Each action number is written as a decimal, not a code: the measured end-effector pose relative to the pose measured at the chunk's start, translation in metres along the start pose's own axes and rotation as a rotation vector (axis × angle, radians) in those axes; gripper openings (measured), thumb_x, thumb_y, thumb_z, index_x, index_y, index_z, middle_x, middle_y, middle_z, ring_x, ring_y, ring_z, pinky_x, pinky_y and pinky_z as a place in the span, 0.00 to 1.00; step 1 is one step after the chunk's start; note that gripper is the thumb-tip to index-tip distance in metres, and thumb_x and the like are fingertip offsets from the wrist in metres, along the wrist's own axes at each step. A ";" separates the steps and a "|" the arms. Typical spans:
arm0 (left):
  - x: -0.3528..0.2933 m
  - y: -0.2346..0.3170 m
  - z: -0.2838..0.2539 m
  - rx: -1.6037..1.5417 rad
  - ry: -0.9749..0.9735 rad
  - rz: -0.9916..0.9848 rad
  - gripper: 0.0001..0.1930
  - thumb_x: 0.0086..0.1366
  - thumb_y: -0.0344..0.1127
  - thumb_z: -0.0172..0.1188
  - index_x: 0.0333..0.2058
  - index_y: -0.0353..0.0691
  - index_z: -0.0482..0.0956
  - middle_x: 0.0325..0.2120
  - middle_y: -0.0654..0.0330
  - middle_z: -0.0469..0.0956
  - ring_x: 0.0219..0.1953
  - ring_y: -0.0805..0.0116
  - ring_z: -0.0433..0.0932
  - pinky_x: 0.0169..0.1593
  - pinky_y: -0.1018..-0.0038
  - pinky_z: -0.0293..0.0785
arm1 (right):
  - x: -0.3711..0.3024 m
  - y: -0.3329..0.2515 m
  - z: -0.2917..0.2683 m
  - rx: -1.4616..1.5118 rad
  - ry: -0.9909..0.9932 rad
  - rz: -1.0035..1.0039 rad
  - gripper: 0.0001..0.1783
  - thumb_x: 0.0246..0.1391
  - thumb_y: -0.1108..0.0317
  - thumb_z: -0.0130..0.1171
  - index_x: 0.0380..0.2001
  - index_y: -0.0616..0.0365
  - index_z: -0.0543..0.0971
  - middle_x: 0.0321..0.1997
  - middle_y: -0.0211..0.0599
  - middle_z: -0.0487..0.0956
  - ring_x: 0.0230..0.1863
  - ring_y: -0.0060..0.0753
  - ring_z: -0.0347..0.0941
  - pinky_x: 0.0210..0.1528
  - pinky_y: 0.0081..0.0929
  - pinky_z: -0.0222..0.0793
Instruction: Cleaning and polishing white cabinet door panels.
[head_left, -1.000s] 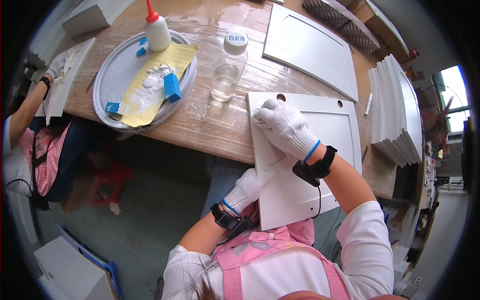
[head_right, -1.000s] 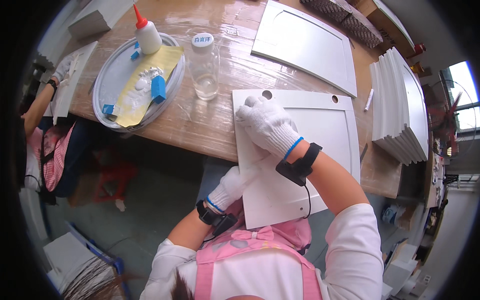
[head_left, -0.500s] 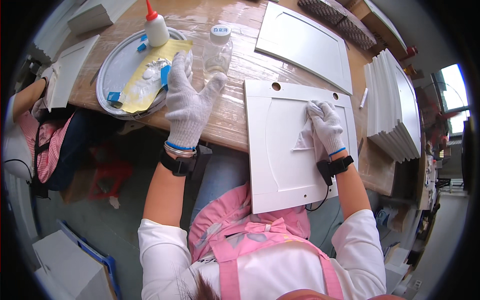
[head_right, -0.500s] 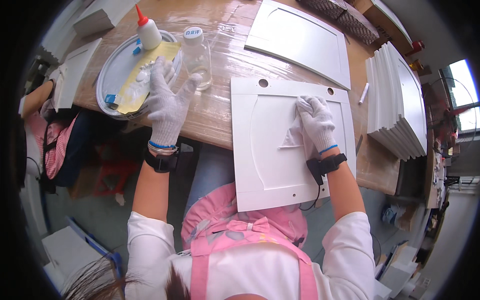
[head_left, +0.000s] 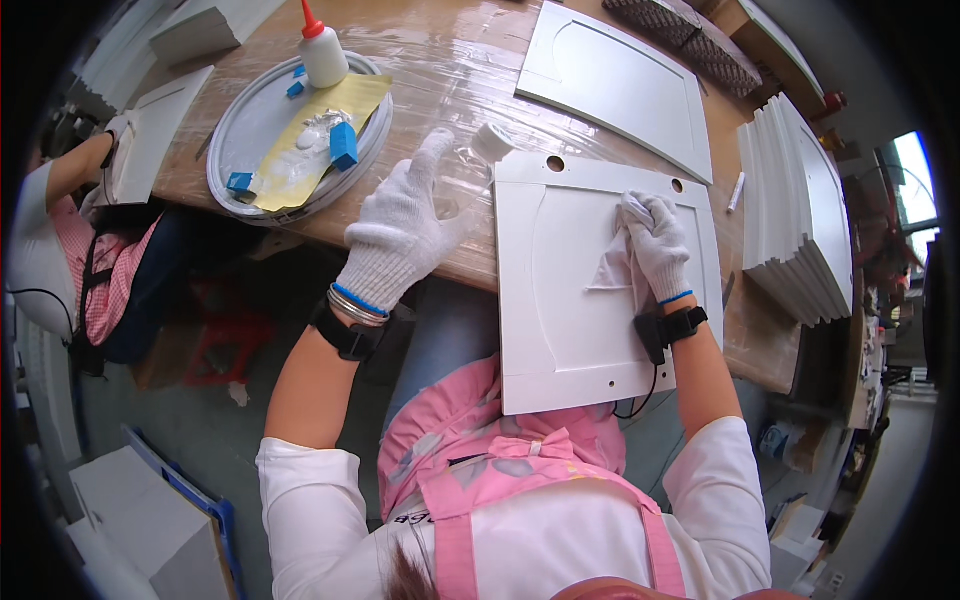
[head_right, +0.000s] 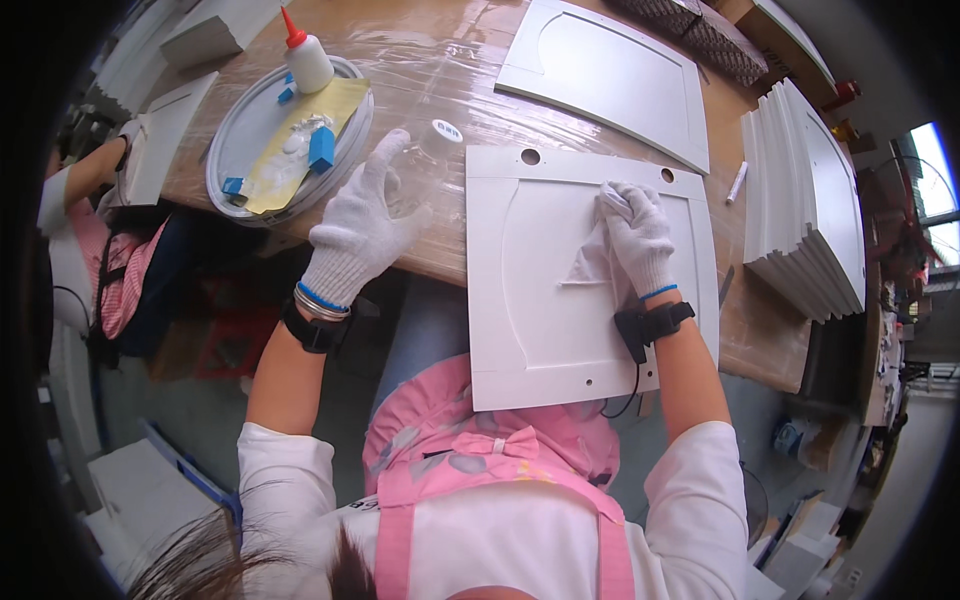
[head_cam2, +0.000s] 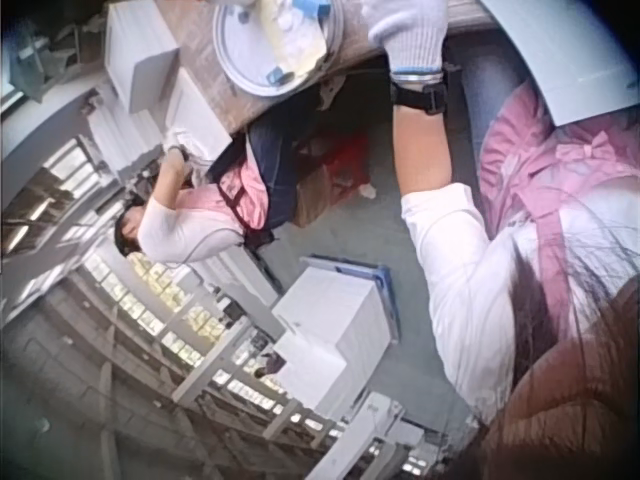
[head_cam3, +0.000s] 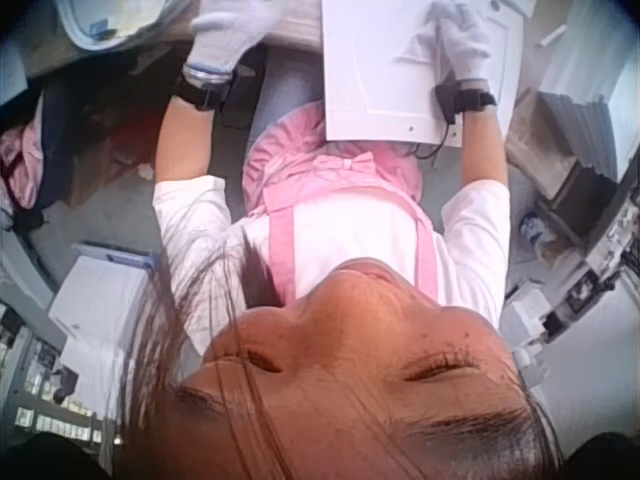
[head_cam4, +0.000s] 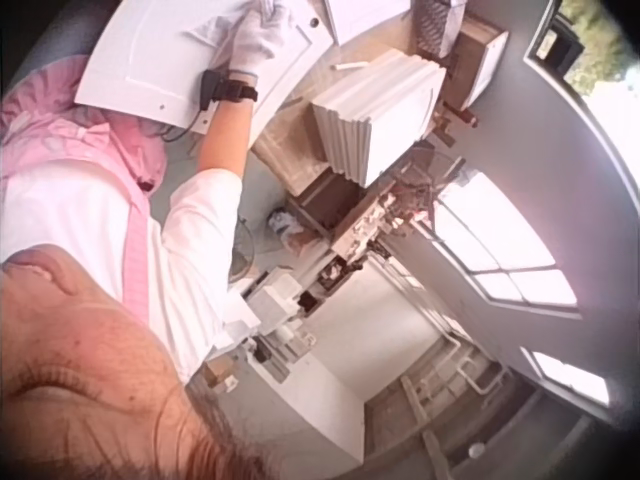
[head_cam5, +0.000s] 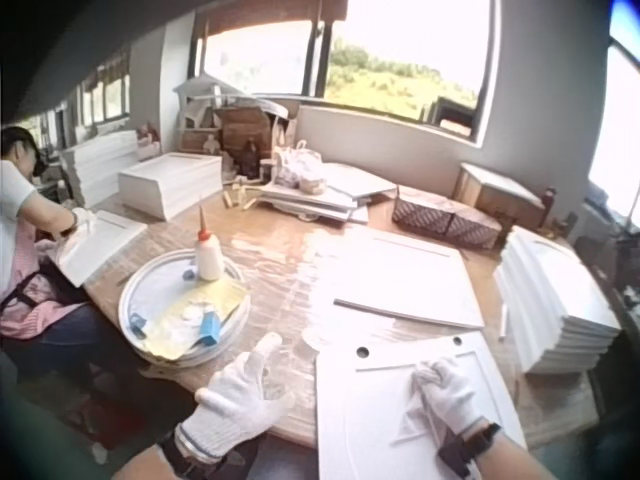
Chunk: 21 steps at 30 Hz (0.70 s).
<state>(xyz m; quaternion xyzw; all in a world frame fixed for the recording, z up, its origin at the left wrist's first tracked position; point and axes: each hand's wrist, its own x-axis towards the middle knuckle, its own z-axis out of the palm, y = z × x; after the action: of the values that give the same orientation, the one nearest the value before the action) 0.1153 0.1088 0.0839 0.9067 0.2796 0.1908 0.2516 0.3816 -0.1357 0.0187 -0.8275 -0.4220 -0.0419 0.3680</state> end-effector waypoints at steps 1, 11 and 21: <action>-0.013 0.001 -0.006 0.006 0.002 -0.004 0.44 0.53 0.41 0.73 0.66 0.46 0.61 0.38 0.51 0.76 0.44 0.54 0.79 0.47 0.58 0.77 | 0.001 -0.002 0.001 -0.011 0.000 0.000 0.13 0.57 0.71 0.64 0.45 0.61 0.82 0.45 0.46 0.79 0.48 0.44 0.77 0.54 0.31 0.72; -0.053 -0.006 0.007 0.841 0.036 0.358 0.25 0.63 0.34 0.55 0.61 0.51 0.71 0.28 0.60 0.70 0.31 0.61 0.73 0.38 0.62 0.69 | 0.002 -0.005 0.002 -0.065 0.003 0.000 0.12 0.58 0.71 0.62 0.45 0.61 0.81 0.45 0.47 0.79 0.47 0.46 0.78 0.52 0.31 0.72; -0.048 -0.001 0.007 0.885 0.005 0.340 0.23 0.63 0.35 0.55 0.58 0.52 0.73 0.28 0.60 0.71 0.32 0.62 0.73 0.38 0.62 0.68 | 0.002 0.000 0.002 -0.024 -0.002 -0.001 0.13 0.57 0.70 0.63 0.45 0.62 0.81 0.45 0.45 0.80 0.47 0.43 0.77 0.53 0.31 0.72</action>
<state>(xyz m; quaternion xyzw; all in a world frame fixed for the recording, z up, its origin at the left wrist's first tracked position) 0.0810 0.0786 0.0679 0.9593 0.1823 0.0939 -0.1942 0.3830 -0.1331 0.0180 -0.8318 -0.4223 -0.0462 0.3573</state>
